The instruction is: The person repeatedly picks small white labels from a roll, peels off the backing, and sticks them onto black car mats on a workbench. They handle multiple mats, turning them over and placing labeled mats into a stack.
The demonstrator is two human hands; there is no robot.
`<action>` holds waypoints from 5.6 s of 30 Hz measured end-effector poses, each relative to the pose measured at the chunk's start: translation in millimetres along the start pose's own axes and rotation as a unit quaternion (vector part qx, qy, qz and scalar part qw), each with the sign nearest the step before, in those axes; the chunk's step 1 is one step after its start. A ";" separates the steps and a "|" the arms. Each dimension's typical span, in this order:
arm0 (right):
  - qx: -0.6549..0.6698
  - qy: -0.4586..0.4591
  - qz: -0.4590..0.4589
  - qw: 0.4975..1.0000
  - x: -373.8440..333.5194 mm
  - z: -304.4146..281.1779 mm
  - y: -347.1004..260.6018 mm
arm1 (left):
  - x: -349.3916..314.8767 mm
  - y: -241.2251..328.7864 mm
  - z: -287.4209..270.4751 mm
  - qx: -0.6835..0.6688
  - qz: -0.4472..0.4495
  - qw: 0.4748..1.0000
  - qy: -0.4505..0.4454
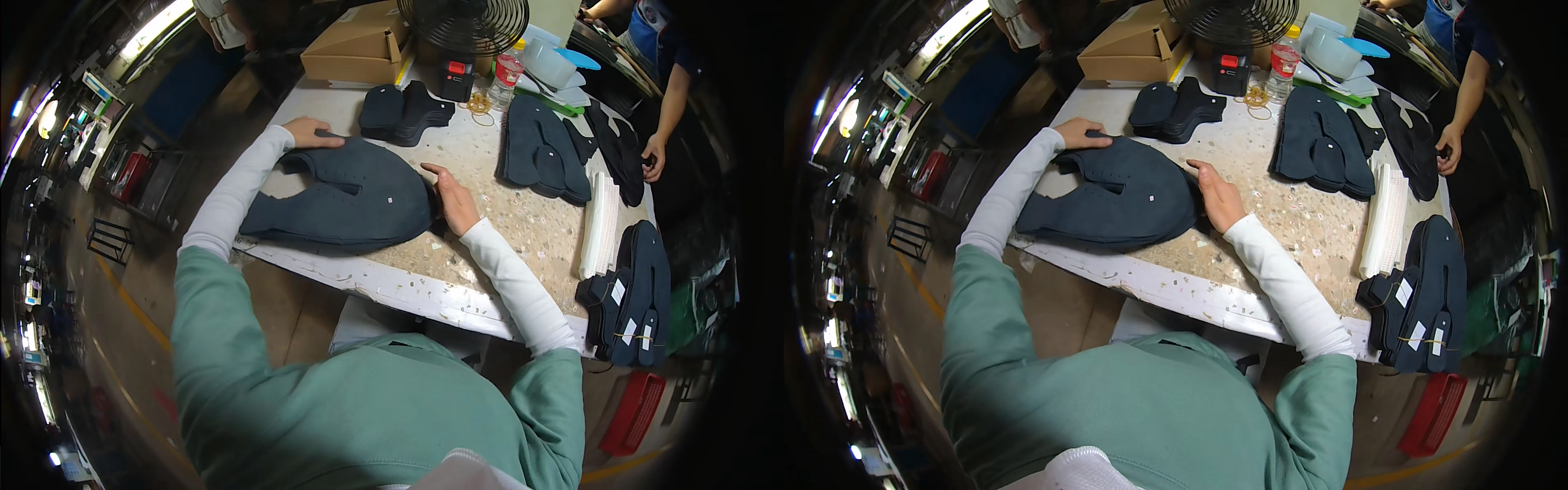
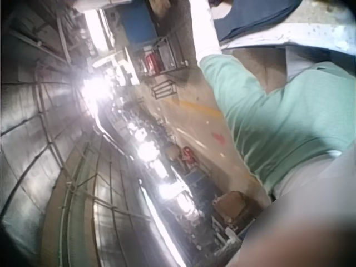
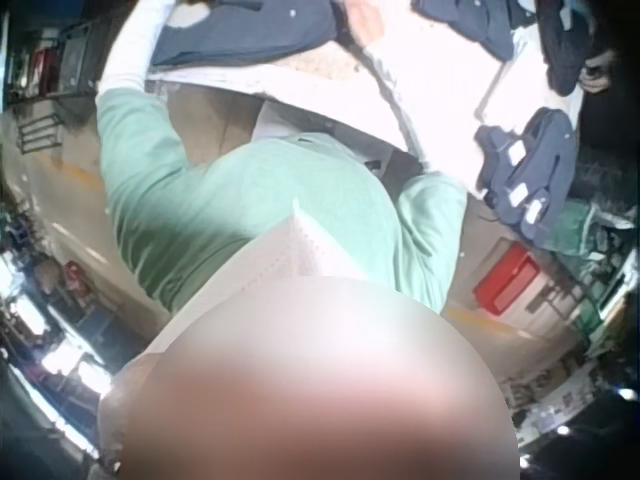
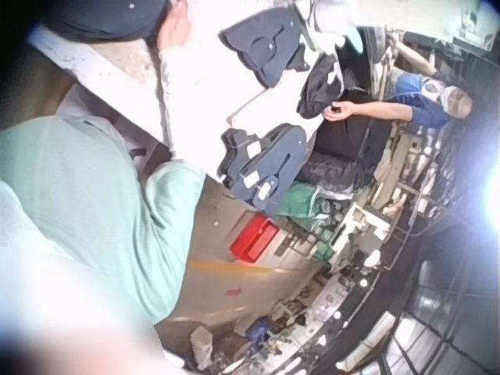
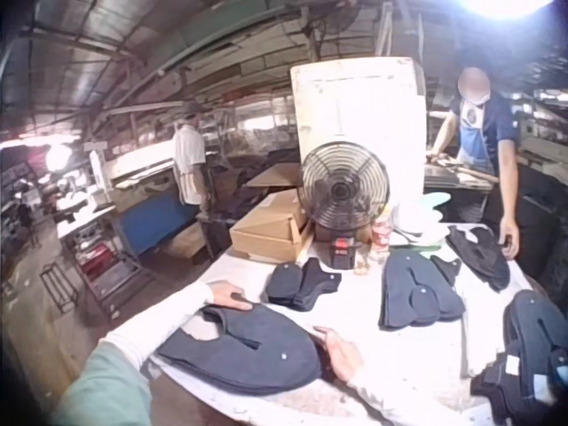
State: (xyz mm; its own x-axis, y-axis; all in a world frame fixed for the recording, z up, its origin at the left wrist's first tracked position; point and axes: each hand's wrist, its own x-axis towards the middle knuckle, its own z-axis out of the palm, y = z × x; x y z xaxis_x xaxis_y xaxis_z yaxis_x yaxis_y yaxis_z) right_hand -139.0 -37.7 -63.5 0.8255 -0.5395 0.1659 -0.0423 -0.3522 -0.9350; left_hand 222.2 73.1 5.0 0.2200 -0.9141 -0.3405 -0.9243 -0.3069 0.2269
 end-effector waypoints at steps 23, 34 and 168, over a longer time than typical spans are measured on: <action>-0.265 -0.199 -0.226 0.916 -58.8 105.4 -57.4 | -244.3 25.6 102.1 -0.204 -0.314 0.877 0.300; -0.223 -0.129 -0.085 0.962 39.3 159.6 -29.5 | -162.5 -38.9 50.0 -0.083 -0.436 0.855 0.268; 0.182 0.258 -0.044 0.948 -39.9 -146.8 -46.1 | 1.5 226.1 90.4 -0.627 0.162 0.760 0.048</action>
State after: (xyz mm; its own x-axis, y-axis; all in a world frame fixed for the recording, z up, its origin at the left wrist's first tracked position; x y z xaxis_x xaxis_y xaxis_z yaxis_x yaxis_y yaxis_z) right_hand -252.6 -112.3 19.0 0.4268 -0.8557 0.2926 0.2887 -0.1778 -0.9408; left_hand -14.6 26.2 -26.7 0.1211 -0.9923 -0.0263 0.0772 -0.0171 0.9969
